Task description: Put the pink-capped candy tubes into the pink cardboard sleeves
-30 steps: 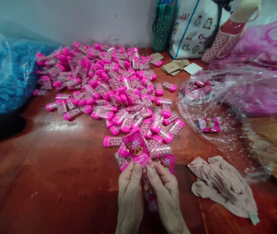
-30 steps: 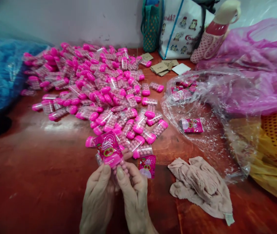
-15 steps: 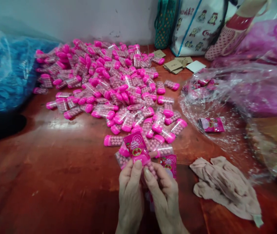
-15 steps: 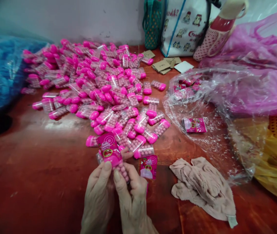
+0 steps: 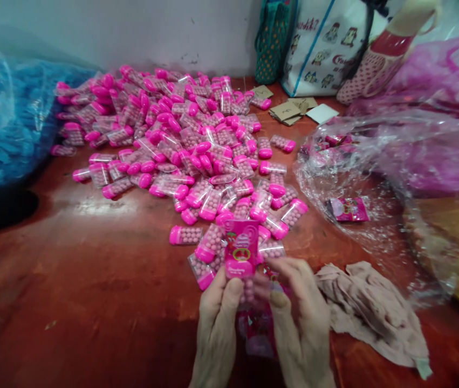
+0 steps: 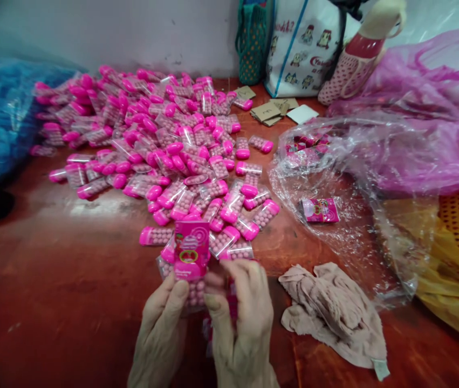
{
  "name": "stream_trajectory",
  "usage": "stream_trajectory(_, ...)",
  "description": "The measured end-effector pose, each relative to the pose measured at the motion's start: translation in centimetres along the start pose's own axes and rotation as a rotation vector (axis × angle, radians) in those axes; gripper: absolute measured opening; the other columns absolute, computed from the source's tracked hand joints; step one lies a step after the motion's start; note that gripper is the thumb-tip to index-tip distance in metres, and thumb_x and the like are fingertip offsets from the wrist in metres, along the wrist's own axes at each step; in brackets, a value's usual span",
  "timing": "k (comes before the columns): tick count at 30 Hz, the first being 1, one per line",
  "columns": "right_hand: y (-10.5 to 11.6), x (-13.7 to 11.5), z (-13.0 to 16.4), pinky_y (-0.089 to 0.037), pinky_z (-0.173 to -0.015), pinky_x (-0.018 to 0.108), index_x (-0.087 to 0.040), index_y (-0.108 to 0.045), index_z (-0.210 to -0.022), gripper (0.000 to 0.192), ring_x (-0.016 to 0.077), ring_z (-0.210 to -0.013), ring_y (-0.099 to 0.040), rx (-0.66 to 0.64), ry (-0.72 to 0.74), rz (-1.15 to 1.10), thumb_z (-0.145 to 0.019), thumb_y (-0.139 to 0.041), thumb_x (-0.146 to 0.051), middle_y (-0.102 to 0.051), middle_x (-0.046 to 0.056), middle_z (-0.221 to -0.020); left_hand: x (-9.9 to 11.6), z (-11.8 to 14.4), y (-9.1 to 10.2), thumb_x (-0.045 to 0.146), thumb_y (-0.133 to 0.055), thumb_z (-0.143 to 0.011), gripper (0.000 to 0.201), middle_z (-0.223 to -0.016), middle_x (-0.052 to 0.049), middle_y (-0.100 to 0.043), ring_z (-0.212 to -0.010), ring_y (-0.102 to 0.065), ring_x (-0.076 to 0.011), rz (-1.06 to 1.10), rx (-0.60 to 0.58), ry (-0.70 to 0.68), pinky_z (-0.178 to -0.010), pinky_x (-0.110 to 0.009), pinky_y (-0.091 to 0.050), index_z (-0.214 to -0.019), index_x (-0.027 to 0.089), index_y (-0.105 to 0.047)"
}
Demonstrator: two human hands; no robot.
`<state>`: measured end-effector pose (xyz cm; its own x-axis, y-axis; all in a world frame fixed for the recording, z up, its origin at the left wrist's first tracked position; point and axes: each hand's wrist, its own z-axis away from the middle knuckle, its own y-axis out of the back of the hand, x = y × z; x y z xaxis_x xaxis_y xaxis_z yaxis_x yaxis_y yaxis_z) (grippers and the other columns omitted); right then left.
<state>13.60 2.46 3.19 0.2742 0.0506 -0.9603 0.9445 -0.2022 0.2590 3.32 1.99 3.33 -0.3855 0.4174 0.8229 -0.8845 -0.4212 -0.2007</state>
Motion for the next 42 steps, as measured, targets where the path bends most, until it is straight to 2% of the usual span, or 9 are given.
stream_trajectory(2, 0.5, -0.2, -0.7, -0.05, -0.078, 0.032, -0.019, -0.064, -0.105, 0.029, 0.0226, -0.093, -0.059, -0.042, -0.109, -0.104, -0.085, -0.056, -0.038, -0.063, 0.009, -0.098, 0.5, 0.2, -0.3, 0.03, -0.068, -0.075, 0.015, -0.072, -0.001, -0.066, -0.066, -0.059, -0.0143, -0.048, -0.164, -0.026, -0.062, -0.022, -0.048, -0.085, 0.019, -0.071)
stream_trajectory(4, 0.4, -0.3, -1.1, -0.051, -0.057, 0.024, -0.019, -0.066, -0.087, 0.024, 0.0152, -0.065, -0.059, -0.112, -0.336, -0.336, -0.086, -0.056, -0.04, -0.062, 0.003, -0.072, 0.8, 0.5, -0.8, 0.03, -0.066, -0.077, 0.013, -0.062, 0.0, -0.061, -0.055, -0.053, -0.0122, -0.035, -0.271, -0.002, -0.051, -0.02, -0.043, -0.081, 0.017, -0.069)
stream_trajectory(6, 0.0, -0.3, -1.1, -0.038, -0.035, 0.017, -0.018, -0.061, -0.073, 0.028, 0.0078, -0.038, -0.045, -0.111, -0.562, -0.565, -0.086, -0.055, -0.042, -0.052, -0.004, -0.051, 0.9, 0.8, -1.2, 0.03, -0.063, -0.078, 0.014, -0.057, 0.001, -0.055, -0.048, -0.048, -0.0106, -0.004, -0.329, 0.047, -0.045, -0.02, -0.039, -0.077, 0.017, -0.066)
stream_trajectory(8, -0.6, -0.2, -1.0, -0.028, -0.026, 0.015, -0.018, -0.057, -0.068, 0.031, 0.0047, -0.028, -0.034, -0.067, -0.668, -0.702, -0.084, -0.057, -0.045, -0.045, -0.007, -0.043, 0.8, 0.9, -1.3, 0.028, -0.061, -0.08, 0.013, -0.054, 0.002, -0.053, -0.046, -0.046, -0.0097, 0.002, -0.357, 0.075, -0.045, -0.02, -0.038, -0.074, 0.016, -0.063)
stream_trajectory(18, -1.7, 0.3, -0.1, -0.031, -0.022, 0.013, -0.016, -0.053, -0.062, 0.036, 0.0028, -0.023, -0.034, 0.01, -0.661, -0.564, -0.069, -0.073, -0.045, -0.046, -0.009, -0.037, 0.2, 1.0, -1.3, 0.031, -0.062, -0.08, 0.017, -0.051, 0.006, -0.042, -0.042, -0.034, -0.0062, -0.034, -0.239, 0.069, -0.04, -0.019, -0.026, -0.071, 0.018, -0.056)
stream_trajectory(26, -0.4, 0.4, -1.4, -0.042, -0.026, 0.017, -0.013, -0.06, -0.068, 0.031, 0.0084, -0.026, -0.05, -0.161, -0.775, -0.741, -0.074, -0.07, -0.042, -0.06, -0.002, -0.05, 0.1, 0.8, -1.0, 0.031, -0.055, -0.084, 0.021, -0.051, 0.006, -0.05, -0.04, -0.04, -0.007, -0.098, -0.396, 0.059, -0.04, -0.018, -0.028, -0.099, 0.018, -0.047)
stream_trajectory(35, -1.1, -0.7, -0.7, -0.037, -0.028, 0.015, -0.013, -0.06, -0.062, 0.034, 0.0062, -0.03, -0.045, -0.158, -0.745, -0.519, -0.071, -0.071, -0.044, -0.054, -0.005, -0.042, -0.1, 1.0, -1.0, 0.052, -0.054, -0.08, 0.043, -0.051, 0.007, -0.048, -0.034, -0.036, -0.0053, 0.002, -0.15, 0.017, -0.032, -0.015, -0.03, -0.11, 0.021, -0.052)
stream_trajectory(39, 0.0, -0.9, -1.4, -0.044, -0.04, 0.018, -0.014, -0.06, -0.059, 0.027, 0.009, -0.041, -0.052, -0.316, -0.676, -0.402, -0.072, -0.07, -0.036, -0.056, -0.004, -0.048, 0.6, 0.3, 0.6, 0.045, -0.072, -0.067, 0.042, -0.082, -0.004, -0.069, -0.069, -0.063, -0.017, -0.088, -0.181, 0.064, -0.058, -0.022, -0.051, -0.1, 0.02, -0.069)
stream_trajectory(42, 0.9, -1.4, -2.0, -0.05, -0.057, 0.021, -0.017, -0.067, -0.071, 0.008, 0.0128, -0.061, -0.06, -0.374, -0.498, -0.217, -0.07, -0.071, -0.024, -0.064, -0.002, -0.069, 1.2, -0.1, 0.7, 0.03, -0.08, -0.06, 0.037, -0.09, -0.005, -0.072, -0.087, -0.066, -0.022, 0.031, -0.209, 0.178, -0.072, -0.024, -0.052, -0.095, 0.02, -0.072)
